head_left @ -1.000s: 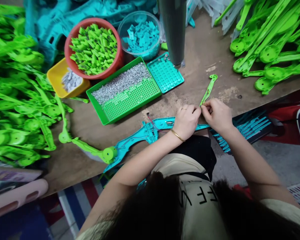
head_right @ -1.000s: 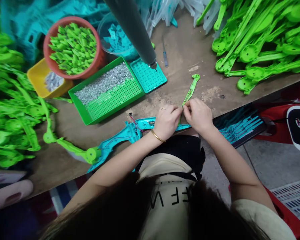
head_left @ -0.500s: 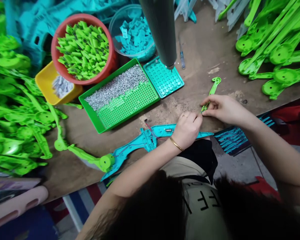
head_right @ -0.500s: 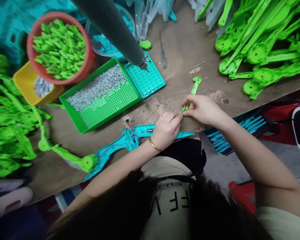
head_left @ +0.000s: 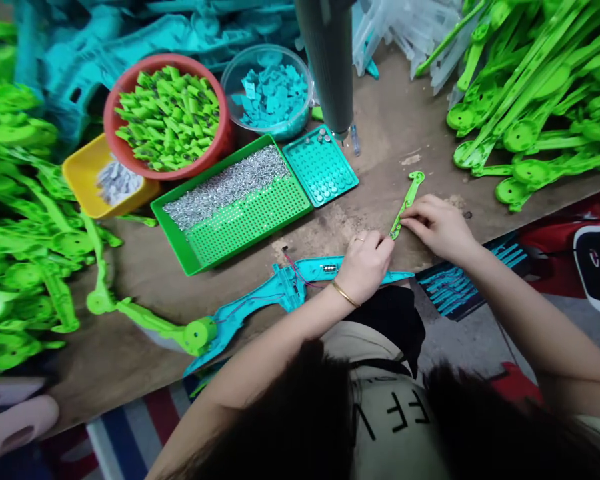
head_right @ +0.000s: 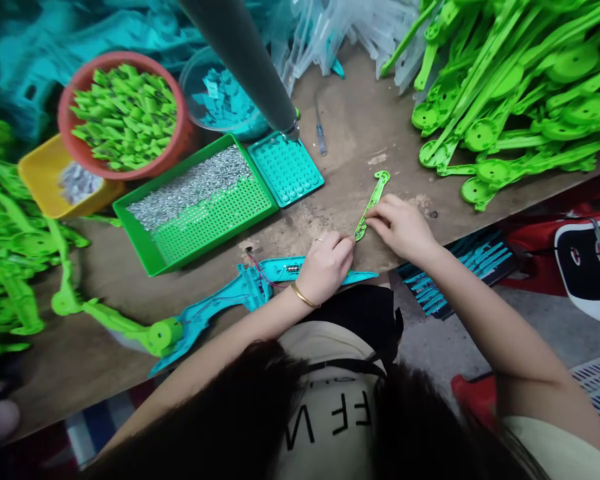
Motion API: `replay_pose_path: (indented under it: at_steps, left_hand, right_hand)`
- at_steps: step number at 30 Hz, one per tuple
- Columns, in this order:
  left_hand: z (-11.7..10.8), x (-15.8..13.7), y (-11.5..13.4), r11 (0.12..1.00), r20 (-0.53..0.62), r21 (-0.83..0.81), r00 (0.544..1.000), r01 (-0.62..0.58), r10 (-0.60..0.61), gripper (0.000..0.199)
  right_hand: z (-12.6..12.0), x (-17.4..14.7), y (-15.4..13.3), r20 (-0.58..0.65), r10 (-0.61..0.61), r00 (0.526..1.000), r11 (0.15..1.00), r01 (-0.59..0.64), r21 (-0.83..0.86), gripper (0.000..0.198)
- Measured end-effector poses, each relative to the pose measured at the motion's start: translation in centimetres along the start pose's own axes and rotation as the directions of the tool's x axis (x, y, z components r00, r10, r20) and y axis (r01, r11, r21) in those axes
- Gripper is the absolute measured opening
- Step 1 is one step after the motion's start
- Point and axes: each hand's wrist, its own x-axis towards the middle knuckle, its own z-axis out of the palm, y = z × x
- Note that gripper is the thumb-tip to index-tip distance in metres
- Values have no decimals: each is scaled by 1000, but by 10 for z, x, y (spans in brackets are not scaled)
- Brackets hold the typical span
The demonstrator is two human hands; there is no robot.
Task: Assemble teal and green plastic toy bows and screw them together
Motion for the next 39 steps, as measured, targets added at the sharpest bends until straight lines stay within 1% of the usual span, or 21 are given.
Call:
replay_pose_path:
  at_steps: [2,3,5,7,9,12,15,16,18,20,21,23,25,27,29,32,35,39]
  left_hand:
    - [-3,4,0,1000,60,-19,998,21,-20,24]
    - [-5,6,1,999,88,-29,996,29,-26,30]
    - [-8,12,2,999,140,-38,990,39,-33,44]
    - [-12,18,4,999,186,-23,982,46,-41,51]
    - [-15,23,8,999,214,3,976,52,-51,51]
    - [-18,28,11,998,220,26,974,56,-60,48]
    - [-18,26,8,999,206,-13,978,47,-44,47]
    - [-18,24,6,998,191,-40,981,46,-37,46]
    - [-18,16,1,996,141,-74,989,58,-48,36]
    - [-19,7,-1,995,81,-52,993,85,-81,24]
    - [-19,2,-1,995,52,-25,994,99,-98,22]
    - [-19,-5,0,993,-7,21,993,114,-114,24]
    - [-18,-9,1,993,-56,27,992,117,-115,25]
    - [-16,-10,1,994,-88,1,990,112,-111,23]
    - [-14,-10,0,994,-106,-29,988,106,-109,21]
    - [-11,-9,-1,995,-134,-44,986,89,-94,20]
    - [-9,-9,-1,998,-155,-38,986,54,-59,21]
    - [-9,-9,1,997,-120,-52,991,55,-61,21]
  right_hand:
    - [4,-1,0,-35,25,999,999,-27,-42,11]
    - [6,-3,0,-48,30,998,997,-33,-67,12]
    - [7,-7,-2,-66,5,998,987,-15,-159,18]
    - [6,-13,-4,-68,-41,997,958,20,-287,25]
    - [5,-19,-5,-66,-67,996,931,39,-362,29]
    - [3,-24,-6,-66,-71,995,920,40,-391,30]
    - [2,-22,-5,-41,-53,998,899,30,-438,29]
    - [2,-20,-5,-35,-46,998,898,26,-440,29]
    - [2,-18,-6,-35,-50,998,908,31,-417,29]
    - [3,-18,-7,-27,-105,994,914,86,-396,29]
    - [3,-18,-7,-21,-140,990,910,120,-397,29]
    - [4,-21,-8,-18,-192,981,895,167,-414,29]
    - [5,-24,-9,-26,-208,978,890,178,-419,29]
    - [4,-27,-11,-41,-211,977,906,180,-384,28]
    - [5,-30,-14,-56,-230,972,928,201,-314,27]
    - [9,-33,-18,-71,-299,952,938,279,-208,24]
    - [15,-33,-18,-54,-349,935,926,336,-171,18]
    - [20,-33,-13,-24,-348,937,930,342,-137,15]
